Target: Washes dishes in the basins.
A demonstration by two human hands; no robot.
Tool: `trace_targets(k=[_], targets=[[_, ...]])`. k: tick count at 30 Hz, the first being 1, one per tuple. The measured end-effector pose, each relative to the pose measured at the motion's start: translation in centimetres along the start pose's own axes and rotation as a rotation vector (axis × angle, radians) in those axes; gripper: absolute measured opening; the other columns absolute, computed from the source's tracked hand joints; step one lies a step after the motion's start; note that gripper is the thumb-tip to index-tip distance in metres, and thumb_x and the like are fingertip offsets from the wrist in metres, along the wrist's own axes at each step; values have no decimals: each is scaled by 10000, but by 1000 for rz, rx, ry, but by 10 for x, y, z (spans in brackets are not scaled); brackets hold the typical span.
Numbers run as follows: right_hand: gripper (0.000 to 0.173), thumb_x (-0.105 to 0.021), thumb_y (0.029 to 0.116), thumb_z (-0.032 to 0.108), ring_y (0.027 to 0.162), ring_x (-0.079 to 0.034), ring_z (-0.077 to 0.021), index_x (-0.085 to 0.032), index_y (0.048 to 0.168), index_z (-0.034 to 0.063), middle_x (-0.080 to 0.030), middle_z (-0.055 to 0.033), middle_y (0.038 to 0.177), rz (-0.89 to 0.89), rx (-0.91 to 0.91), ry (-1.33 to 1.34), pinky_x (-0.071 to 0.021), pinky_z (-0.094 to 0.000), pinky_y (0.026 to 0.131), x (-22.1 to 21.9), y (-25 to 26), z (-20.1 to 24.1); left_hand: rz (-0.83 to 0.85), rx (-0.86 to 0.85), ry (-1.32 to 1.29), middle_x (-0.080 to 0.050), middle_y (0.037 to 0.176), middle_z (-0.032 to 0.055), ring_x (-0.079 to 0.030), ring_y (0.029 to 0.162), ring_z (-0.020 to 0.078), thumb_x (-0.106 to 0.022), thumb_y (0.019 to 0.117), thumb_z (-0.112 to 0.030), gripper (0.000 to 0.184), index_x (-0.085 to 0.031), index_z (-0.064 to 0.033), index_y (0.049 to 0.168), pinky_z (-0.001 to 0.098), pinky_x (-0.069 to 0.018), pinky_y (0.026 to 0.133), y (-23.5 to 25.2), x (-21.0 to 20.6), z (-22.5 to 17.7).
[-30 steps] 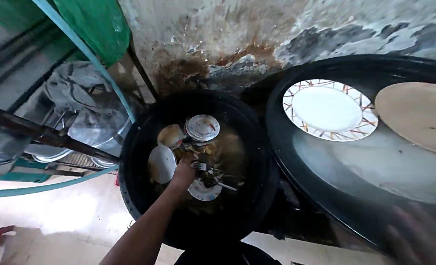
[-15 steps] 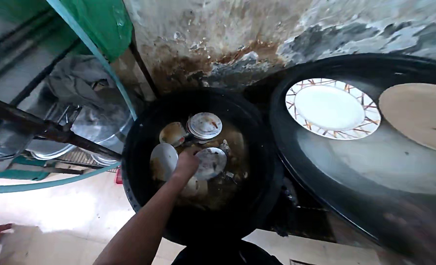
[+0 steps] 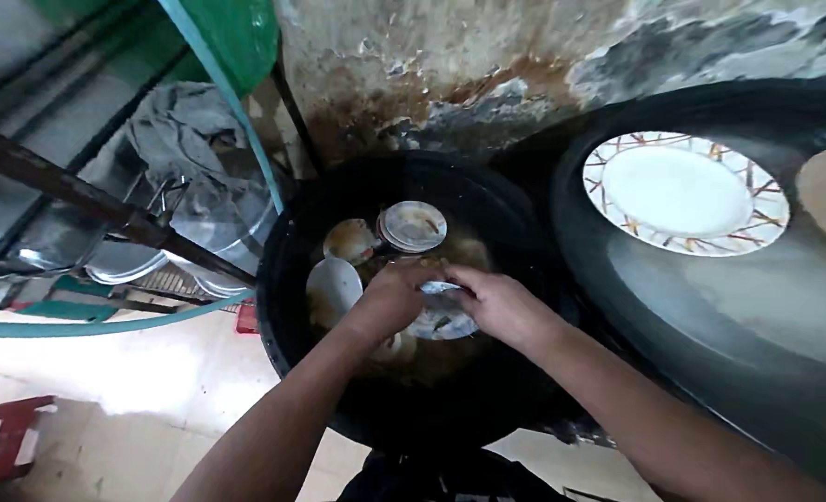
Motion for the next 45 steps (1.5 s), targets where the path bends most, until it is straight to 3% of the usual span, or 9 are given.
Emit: trace_targets(k=[5, 9, 15, 17, 23, 27, 30, 38, 45], targets=[[243, -592, 1030, 76, 1120, -670, -387, -701, 1247, 88, -710, -188, 1187, 154, -120, 53, -497, -635, 980, 4, 33, -39, -6, 266, -15, -496, 1527, 152, -524, 1363, 300, -622, 1013, -105, 466, -542, -101, 1472, 491, -456, 1103, -14, 40, 52], [305, -591, 1030, 80, 1223, -605, -429, -624, 1329, 35, -637, -247, 1303, 318, -364, -1, -454, -633, 1034, -21, 49, -60, -100, 439, 109, -516, 1503, 173, -514, 1377, 321, -578, 1006, -9, 465, -549, -90, 1462, 504, -420, 1141, -19, 66, 87], [383, -623, 1010, 164, 1305, -553, -420, -602, 1372, 39, -564, -235, 1414, 561, -412, -316, -470, -597, 1054, -72, 47, -50, 273, 265, 511, -275, 1690, 28, -295, 1536, 303, -558, 949, 76, 600, -525, -157, 1501, 585, -324, 1185, 17, 21, 116], [356, -623, 1011, 150, 1293, -560, -417, -619, 1343, 22, -579, -242, 1386, 571, -415, -259, -461, -594, 1061, -75, 47, -61, 290, 233, 619, -413, 1615, 47, -373, 1491, 299, -562, 981, 6, 470, -610, -166, 1416, 592, -335, 1172, 19, 17, 123], [204, -637, 1015, 113, 1185, -619, -377, -688, 1187, 16, -644, -216, 1271, 156, -240, 252, -473, -604, 1023, -42, 36, -71, 286, 102, 619, -651, 1348, 122, -568, 1303, 353, -677, 973, -122, 265, -746, -145, 1228, 612, -427, 1088, 8, 77, 128], [148, -635, 994, 47, 999, -704, -230, -729, 1104, 13, -728, -138, 1102, -316, 54, 310, -569, -482, 933, -13, 3, -81, 44, 200, 338, -720, 1172, 140, -655, 1157, 303, -666, 1000, -170, 197, -765, -83, 1146, 550, -485, 1039, -18, 107, 103], [156, -643, 989, 46, 945, -662, -150, -655, 1128, -25, -686, -123, 1054, -519, -30, 492, -560, -383, 894, 7, -3, -86, -68, 253, 237, -711, 1181, 142, -670, 1117, 289, -678, 991, -152, 213, -751, -61, 1170, 532, -513, 1007, -20, 82, 72], [200, -583, 973, -66, 790, -712, -110, -553, 1117, 70, -677, -13, 894, -515, -264, 1104, -634, -328, 753, 0, 5, -86, 105, 451, -84, -706, 1195, 136, -674, 1095, 286, -660, 1011, -228, 247, -729, -92, 1206, 522, -523, 984, 4, -60, 70], [213, -555, 1011, 11, 808, -690, -105, -536, 1192, 120, -667, -2, 963, -567, -244, 1221, -615, -313, 744, 4, 0, -85, -389, 474, -312, -706, 1173, 131, -689, 1007, 230, -617, 1041, -193, 289, -659, -78, 1303, 470, -561, 897, -15, -4, 55]])
Point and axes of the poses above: each hand's wrist, its own y-axis towards the middle knuckle, its own x-axis out of the back of the hand, z = x × y, the point moved 1 cm from there along y, towards the middle knuckle
